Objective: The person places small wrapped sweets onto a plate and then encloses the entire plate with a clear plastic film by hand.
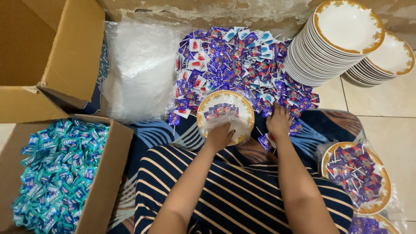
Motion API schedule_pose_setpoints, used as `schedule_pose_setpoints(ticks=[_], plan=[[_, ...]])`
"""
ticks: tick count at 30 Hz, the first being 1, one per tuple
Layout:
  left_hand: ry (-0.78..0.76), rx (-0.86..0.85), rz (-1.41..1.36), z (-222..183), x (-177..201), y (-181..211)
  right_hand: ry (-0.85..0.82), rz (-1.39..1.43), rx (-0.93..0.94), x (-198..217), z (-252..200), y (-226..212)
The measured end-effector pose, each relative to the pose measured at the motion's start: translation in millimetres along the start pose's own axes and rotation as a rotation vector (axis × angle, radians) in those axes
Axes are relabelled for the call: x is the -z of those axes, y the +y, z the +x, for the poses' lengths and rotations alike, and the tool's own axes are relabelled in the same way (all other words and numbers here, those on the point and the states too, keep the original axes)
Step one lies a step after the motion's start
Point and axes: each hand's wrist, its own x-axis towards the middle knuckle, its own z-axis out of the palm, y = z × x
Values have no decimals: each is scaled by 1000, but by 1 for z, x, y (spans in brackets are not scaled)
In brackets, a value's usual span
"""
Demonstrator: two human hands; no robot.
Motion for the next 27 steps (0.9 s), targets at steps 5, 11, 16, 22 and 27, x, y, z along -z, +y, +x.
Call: schedule_pose_setpoints(ticks=[5,11,16,22,27], plan=[[-97,-24,114,-23,26,6,120,-104,-19,-28,5,22],[-111,-36,185,-44,44,26,164,-122,-36,-16,-14,16],[-69,-67,175,-36,28,16,151,24,-15,-48,18,58],[338,-303,48,-8,-8,-12,83,125,-73,-23,1,37],[444,-357,-30,-10,-5,-11,125,52,-114,-23,2,30]])
